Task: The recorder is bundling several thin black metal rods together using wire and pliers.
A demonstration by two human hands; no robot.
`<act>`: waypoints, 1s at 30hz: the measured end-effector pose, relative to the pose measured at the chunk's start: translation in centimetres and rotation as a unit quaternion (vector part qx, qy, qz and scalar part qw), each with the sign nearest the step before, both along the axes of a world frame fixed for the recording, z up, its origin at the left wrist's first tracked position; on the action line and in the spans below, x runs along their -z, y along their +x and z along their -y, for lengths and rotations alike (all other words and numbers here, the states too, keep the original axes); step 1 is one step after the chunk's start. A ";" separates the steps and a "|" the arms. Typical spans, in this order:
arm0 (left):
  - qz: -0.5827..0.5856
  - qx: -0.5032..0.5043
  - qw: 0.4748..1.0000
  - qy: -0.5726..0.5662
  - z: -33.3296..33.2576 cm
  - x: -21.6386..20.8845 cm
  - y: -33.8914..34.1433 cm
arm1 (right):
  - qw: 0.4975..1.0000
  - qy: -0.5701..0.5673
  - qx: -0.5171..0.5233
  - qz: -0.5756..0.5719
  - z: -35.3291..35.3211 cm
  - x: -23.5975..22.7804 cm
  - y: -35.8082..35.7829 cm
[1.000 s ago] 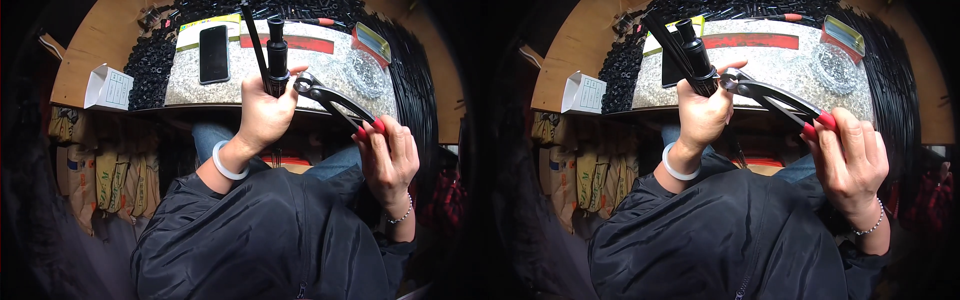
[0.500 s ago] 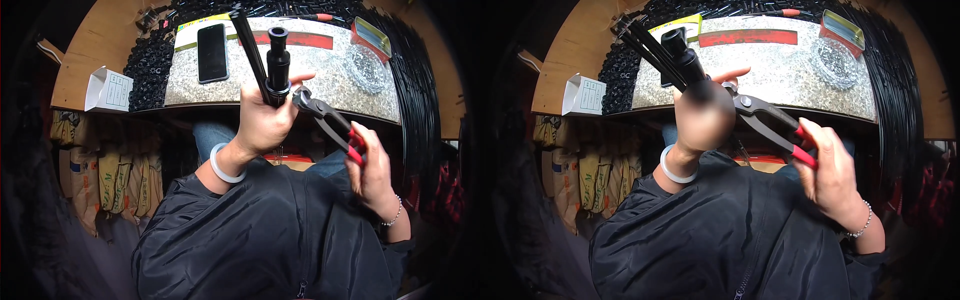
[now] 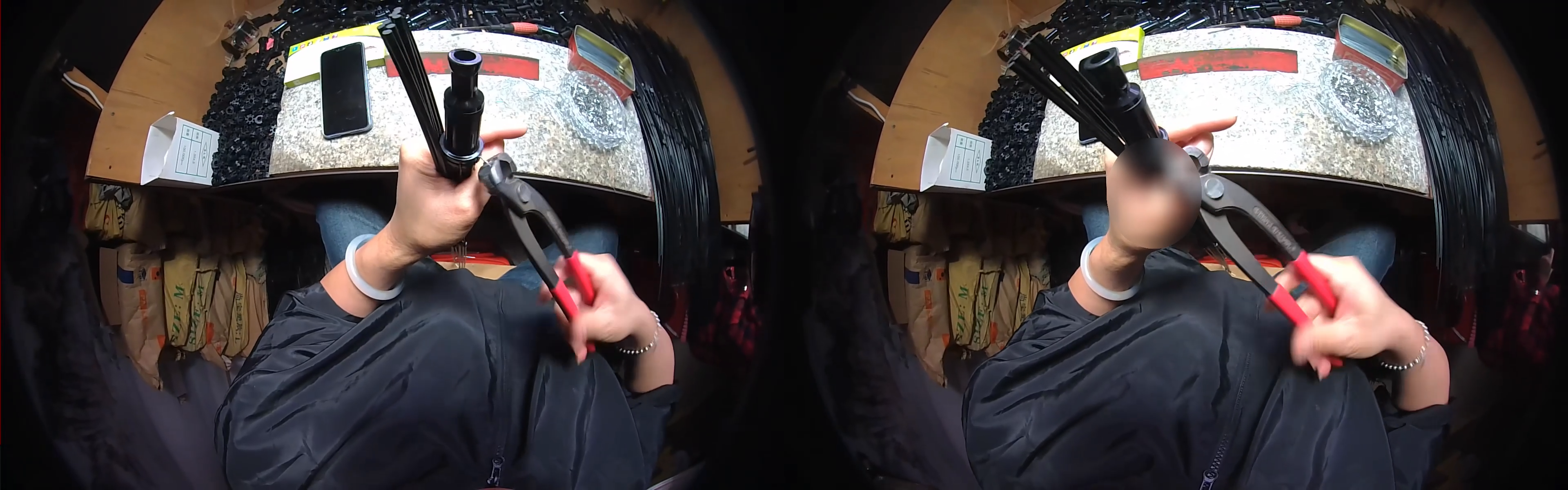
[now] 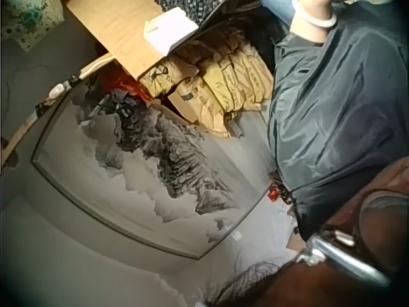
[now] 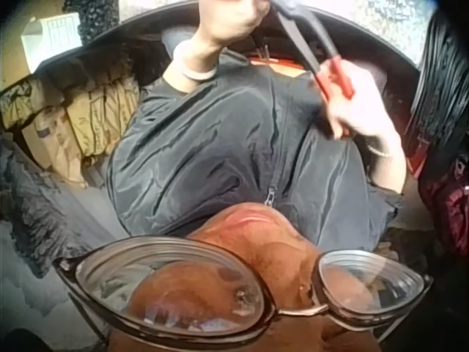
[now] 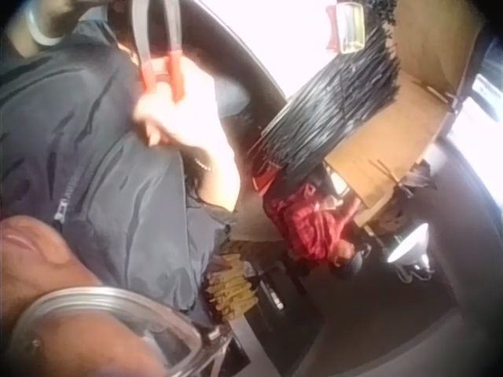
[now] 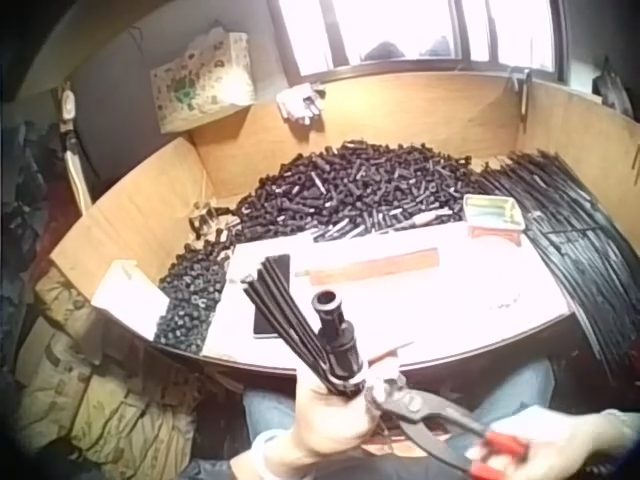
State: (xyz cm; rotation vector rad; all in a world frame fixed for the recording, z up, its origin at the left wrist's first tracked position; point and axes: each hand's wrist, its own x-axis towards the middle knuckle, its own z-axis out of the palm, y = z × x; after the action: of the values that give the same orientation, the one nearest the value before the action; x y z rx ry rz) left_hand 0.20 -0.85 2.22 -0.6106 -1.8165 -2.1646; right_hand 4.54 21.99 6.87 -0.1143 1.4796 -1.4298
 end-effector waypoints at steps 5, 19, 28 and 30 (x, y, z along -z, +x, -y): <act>0.055 -0.002 0.998 -0.017 0.1 0.0 0.2 | 0.767 0.136 0.044 -0.626 1.4 1.1 0.7; 0.114 0.001 0.993 -0.017 0.1 0.2 0.2 | 0.852 0.100 -0.053 -0.511 0.6 0.7 -0.6; 0.076 -0.003 0.997 -0.031 -0.1 -0.1 0.2 | 0.948 0.080 -0.030 -0.305 0.1 1.1 -1.5; 0.073 0.011 0.997 -0.028 -0.4 0.1 -0.1 | 0.970 0.046 0.029 -0.235 -0.2 2.5 -0.9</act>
State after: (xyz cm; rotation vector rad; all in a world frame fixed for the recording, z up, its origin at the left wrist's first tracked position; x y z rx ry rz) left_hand 0.12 -0.47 2.10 -0.4987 -1.9593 -2.2320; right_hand 3.63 22.15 4.42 -0.3761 1.9454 -1.4376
